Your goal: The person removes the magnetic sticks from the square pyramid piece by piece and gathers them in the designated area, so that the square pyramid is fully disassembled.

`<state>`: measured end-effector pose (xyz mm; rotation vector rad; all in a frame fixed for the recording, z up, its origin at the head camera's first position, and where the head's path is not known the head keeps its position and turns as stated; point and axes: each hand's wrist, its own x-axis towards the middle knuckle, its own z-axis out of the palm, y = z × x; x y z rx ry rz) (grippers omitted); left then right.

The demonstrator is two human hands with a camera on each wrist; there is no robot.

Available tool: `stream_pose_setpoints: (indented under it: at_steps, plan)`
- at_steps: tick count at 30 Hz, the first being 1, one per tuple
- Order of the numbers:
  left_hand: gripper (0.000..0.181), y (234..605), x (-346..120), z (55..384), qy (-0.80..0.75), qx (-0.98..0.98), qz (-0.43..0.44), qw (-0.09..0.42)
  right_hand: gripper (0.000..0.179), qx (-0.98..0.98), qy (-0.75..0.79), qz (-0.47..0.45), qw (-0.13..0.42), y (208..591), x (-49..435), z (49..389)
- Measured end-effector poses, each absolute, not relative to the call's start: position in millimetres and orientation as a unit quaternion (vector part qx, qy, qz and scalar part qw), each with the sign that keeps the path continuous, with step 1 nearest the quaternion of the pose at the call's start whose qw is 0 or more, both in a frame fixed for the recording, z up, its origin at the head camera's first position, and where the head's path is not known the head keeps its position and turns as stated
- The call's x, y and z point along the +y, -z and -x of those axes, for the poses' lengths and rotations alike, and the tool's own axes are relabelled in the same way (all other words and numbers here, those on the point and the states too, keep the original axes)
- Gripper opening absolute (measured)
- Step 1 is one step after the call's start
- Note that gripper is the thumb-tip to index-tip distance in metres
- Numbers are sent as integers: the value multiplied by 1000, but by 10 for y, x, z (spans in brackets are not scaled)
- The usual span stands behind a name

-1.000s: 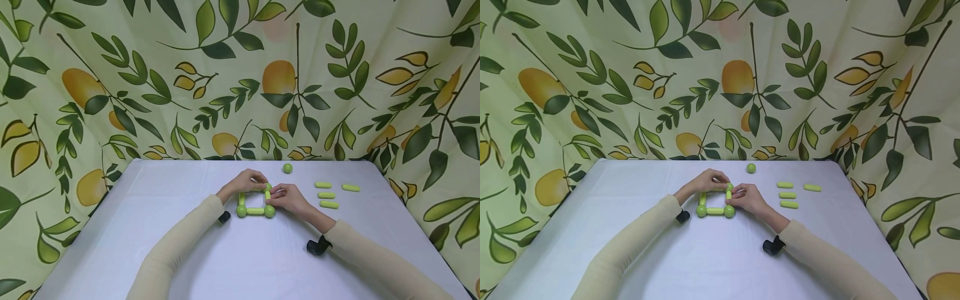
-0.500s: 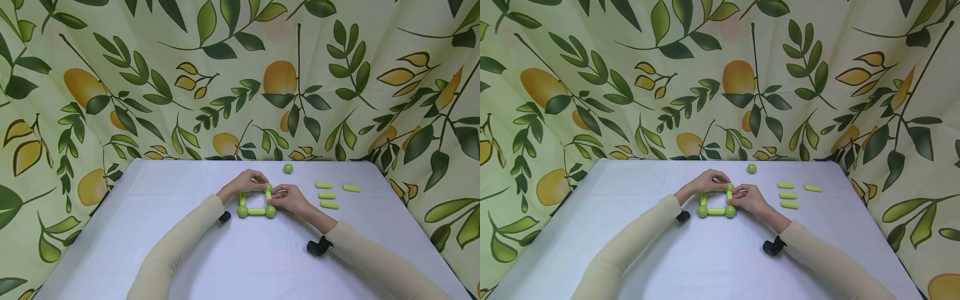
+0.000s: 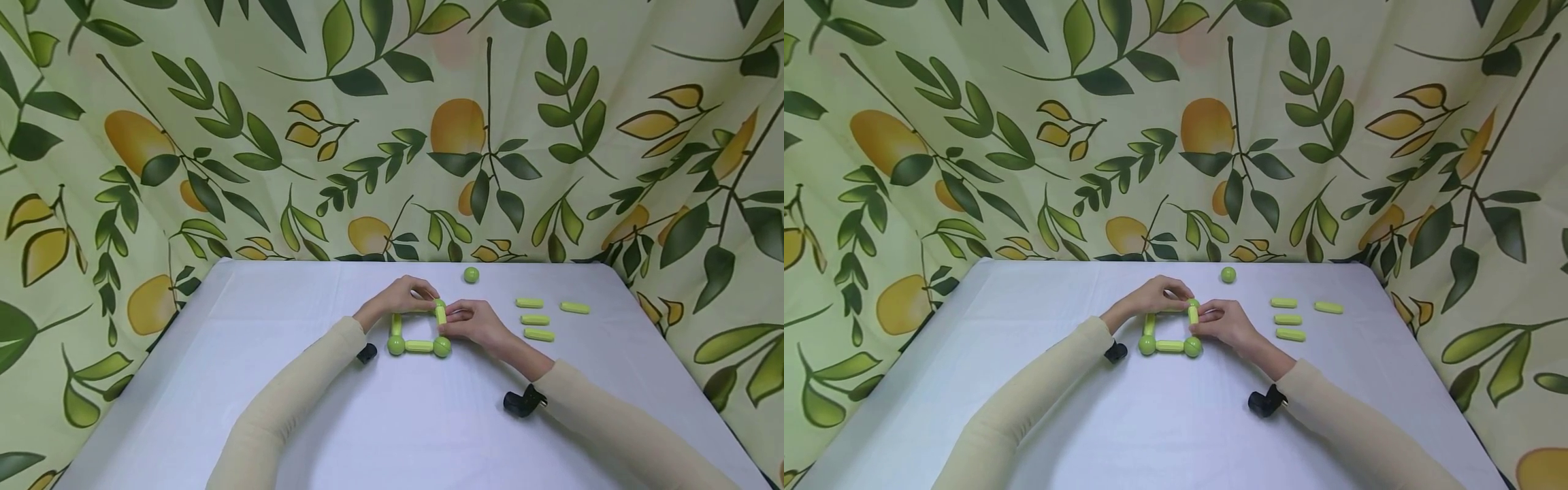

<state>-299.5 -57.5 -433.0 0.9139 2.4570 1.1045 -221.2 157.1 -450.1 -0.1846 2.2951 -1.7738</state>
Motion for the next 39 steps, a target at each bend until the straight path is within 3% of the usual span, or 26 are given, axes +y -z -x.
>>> stream_pose_setpoints:
  at_steps: [14, 39]
  plan:
    - [26, 4282, -792, 2997, -381, 852, -316, 169, 35, 802, 581, 83, 111, 4471, 1840, 2214]
    - [17, 4304, -952, 2964, -383, 854, -315, 158, 34, 814, 558, 128, 98, 4370, 2594, 2109]
